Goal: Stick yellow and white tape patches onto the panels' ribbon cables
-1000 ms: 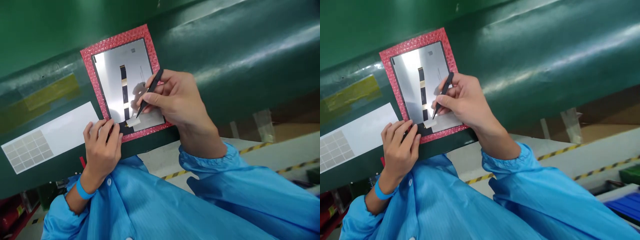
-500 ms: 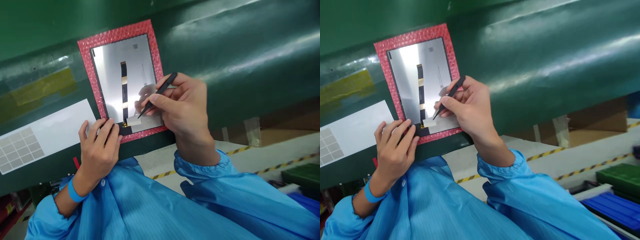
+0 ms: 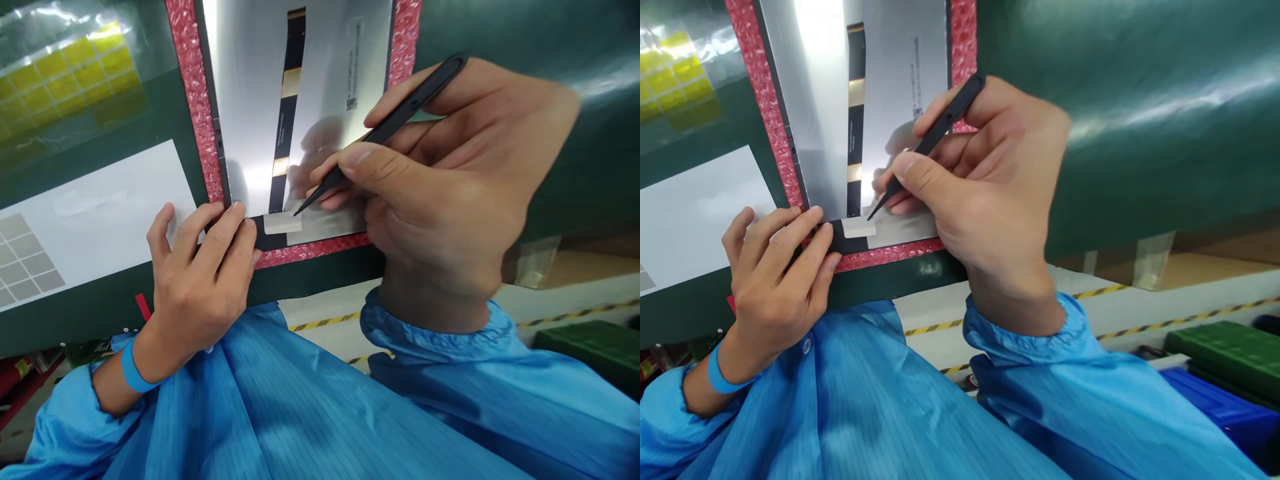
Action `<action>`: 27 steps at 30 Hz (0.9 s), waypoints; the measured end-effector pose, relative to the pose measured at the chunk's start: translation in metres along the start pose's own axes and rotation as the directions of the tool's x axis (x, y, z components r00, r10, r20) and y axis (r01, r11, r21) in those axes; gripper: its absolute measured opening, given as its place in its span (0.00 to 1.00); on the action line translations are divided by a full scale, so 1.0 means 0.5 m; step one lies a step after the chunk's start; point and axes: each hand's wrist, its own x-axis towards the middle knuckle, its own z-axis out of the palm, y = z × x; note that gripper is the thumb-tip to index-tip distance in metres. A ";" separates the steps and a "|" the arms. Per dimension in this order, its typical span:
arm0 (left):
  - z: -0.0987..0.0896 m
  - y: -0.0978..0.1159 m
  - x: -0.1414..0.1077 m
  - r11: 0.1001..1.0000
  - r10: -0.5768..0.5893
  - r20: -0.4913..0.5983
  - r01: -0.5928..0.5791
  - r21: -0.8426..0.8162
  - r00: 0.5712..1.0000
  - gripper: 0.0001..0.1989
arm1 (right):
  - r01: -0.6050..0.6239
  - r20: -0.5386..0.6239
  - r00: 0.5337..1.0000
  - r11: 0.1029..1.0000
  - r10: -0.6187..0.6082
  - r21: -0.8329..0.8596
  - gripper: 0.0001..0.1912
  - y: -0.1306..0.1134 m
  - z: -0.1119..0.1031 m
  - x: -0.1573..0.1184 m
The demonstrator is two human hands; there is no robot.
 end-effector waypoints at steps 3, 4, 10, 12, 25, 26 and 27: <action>0.000 0.001 -0.002 1.000 -0.019 0.009 0.020 -0.013 1.000 0.13 | 0.024 0.003 1.000 1.000 -0.024 -0.018 0.11 -0.002 0.004 -0.002; 0.000 0.001 -0.002 0.999 -0.029 0.010 0.029 -0.023 1.000 0.13 | 0.027 0.002 1.000 0.999 -0.027 -0.023 0.12 -0.003 0.005 -0.002; -0.004 0.003 0.001 0.999 -0.031 0.020 0.031 -0.038 0.999 0.12 | -0.017 -0.019 1.000 0.992 0.015 -0.126 0.11 -0.010 0.013 -0.006; -0.006 0.006 0.005 0.998 -0.061 0.036 0.062 -0.026 0.998 0.10 | -0.002 -0.033 0.999 0.992 -0.002 -0.124 0.10 -0.009 0.013 -0.007; -0.006 0.014 0.012 0.989 -0.138 0.096 0.142 -0.032 0.986 0.12 | 0.011 -0.027 1.000 0.991 -0.015 -0.133 0.12 -0.009 0.012 -0.006; -0.006 0.014 0.013 0.988 -0.145 0.113 0.150 -0.036 0.983 0.12 | 0.002 -0.022 1.000 0.990 -0.005 -0.139 0.12 -0.011 0.011 -0.006; -0.007 0.014 0.014 0.988 -0.142 0.119 0.148 -0.046 0.983 0.12 | -0.010 -0.018 1.000 0.989 0.008 -0.146 0.11 -0.012 0.010 -0.006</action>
